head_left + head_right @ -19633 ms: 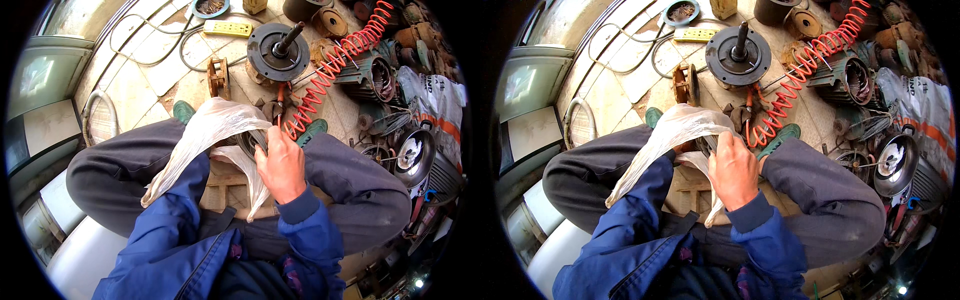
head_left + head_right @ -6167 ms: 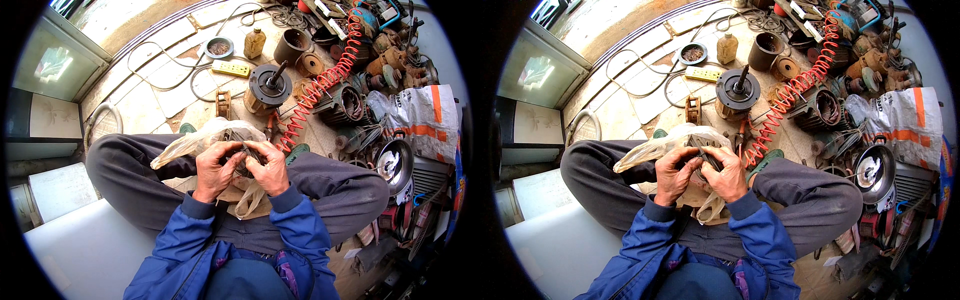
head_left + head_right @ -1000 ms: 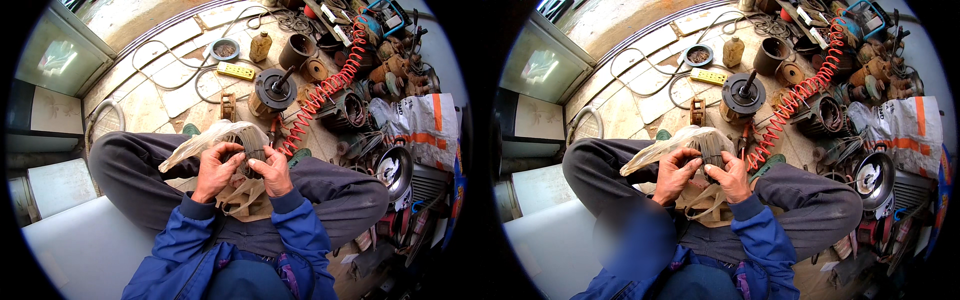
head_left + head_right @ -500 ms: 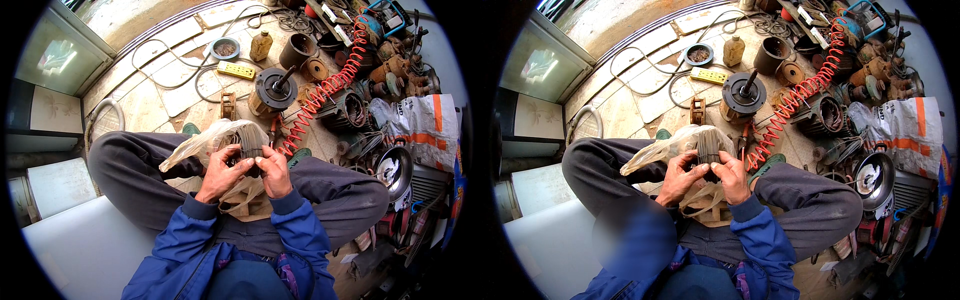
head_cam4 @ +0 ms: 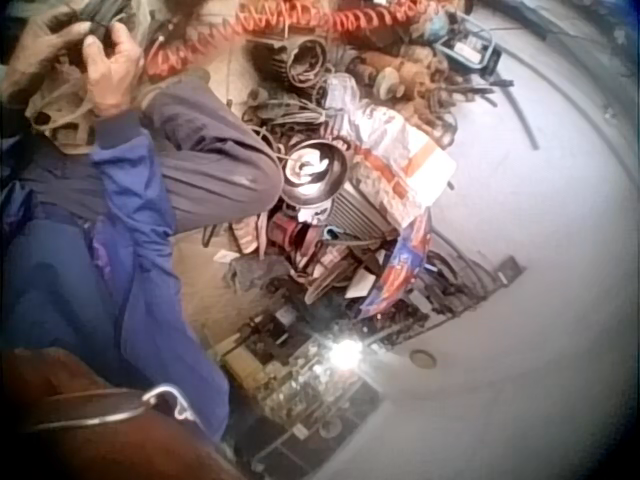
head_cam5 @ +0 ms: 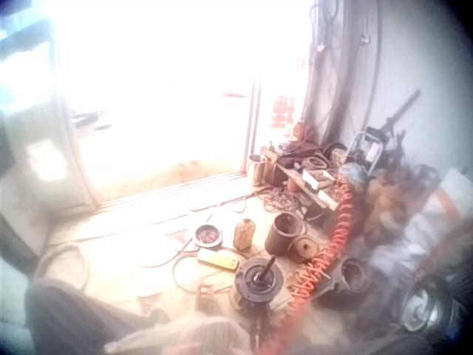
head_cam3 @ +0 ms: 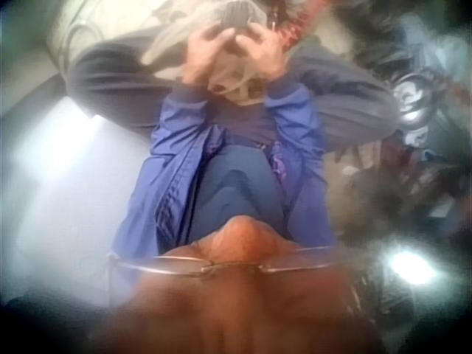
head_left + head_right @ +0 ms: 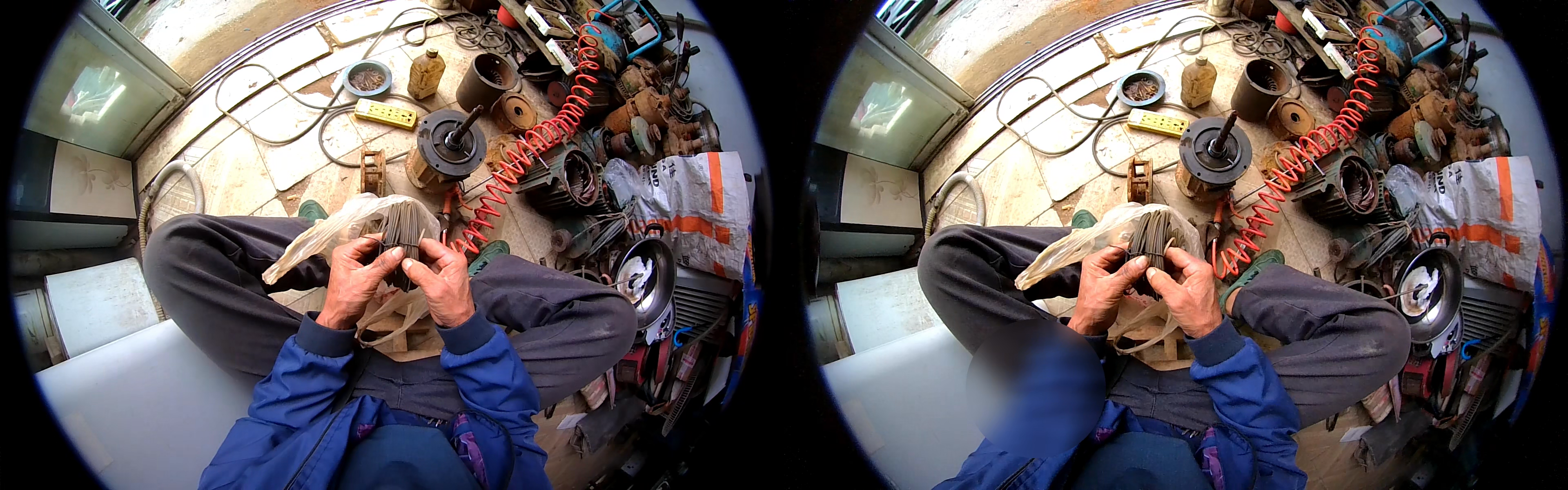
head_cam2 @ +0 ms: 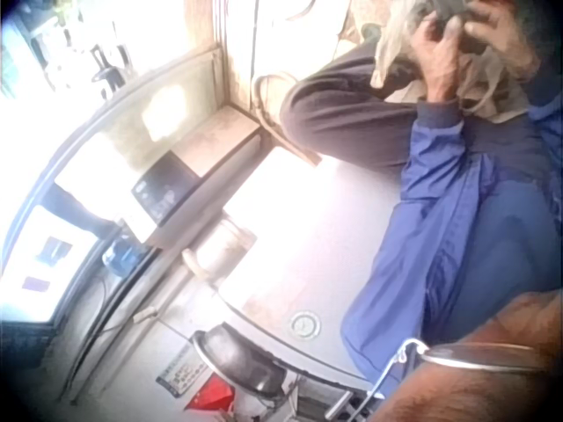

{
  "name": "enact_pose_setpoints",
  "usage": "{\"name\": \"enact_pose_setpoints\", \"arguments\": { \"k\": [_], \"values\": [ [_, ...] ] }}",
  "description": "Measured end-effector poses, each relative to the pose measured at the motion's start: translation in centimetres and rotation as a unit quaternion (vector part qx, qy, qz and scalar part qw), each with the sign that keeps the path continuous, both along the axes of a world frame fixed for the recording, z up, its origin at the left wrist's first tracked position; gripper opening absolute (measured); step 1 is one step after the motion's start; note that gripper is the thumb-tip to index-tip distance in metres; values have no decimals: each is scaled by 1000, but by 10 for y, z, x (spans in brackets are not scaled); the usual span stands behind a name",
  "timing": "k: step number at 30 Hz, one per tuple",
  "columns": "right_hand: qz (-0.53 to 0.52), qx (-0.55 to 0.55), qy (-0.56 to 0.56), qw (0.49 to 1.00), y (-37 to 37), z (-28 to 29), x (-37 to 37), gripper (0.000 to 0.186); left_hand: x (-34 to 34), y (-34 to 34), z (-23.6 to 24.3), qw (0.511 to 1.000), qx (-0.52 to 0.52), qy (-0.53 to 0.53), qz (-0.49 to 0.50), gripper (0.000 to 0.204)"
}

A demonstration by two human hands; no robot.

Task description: The person sits on the floor of a cluttered workshop and handles a coiled black cable, a plastic bag, and a motor component. They retrieve a plastic bag from a wall-mounted rack, sit down, and proceed to untangle and inspect the cable and motor parts by hand.

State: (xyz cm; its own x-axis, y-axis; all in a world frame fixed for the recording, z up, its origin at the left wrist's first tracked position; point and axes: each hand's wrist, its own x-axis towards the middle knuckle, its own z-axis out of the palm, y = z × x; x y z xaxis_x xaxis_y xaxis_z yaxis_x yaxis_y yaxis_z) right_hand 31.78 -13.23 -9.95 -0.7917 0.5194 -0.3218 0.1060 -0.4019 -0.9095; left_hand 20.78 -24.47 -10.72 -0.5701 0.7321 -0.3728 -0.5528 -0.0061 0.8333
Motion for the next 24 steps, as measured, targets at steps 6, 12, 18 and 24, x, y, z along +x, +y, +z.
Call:
{"name": "enact_pose_setpoints", "arguments": {
  "k": [6,12,18,24],
  "values": [
    [-15,112,-57,992,-2,-7,1,15,5,3,-13,996,-29,89,13,20],
    [-23,176,-96,979,-2,4,0,19,1,1,-14,990,-66,122,-10,18],
    [-33,175,-107,978,0,7,0,19,-7,-5,-14,998,-34,-23,-38,17],
    [-46,16,-48,998,4,-1,2,18,-6,-4,-16,992,19,-118,-39,15]
  ]
}}
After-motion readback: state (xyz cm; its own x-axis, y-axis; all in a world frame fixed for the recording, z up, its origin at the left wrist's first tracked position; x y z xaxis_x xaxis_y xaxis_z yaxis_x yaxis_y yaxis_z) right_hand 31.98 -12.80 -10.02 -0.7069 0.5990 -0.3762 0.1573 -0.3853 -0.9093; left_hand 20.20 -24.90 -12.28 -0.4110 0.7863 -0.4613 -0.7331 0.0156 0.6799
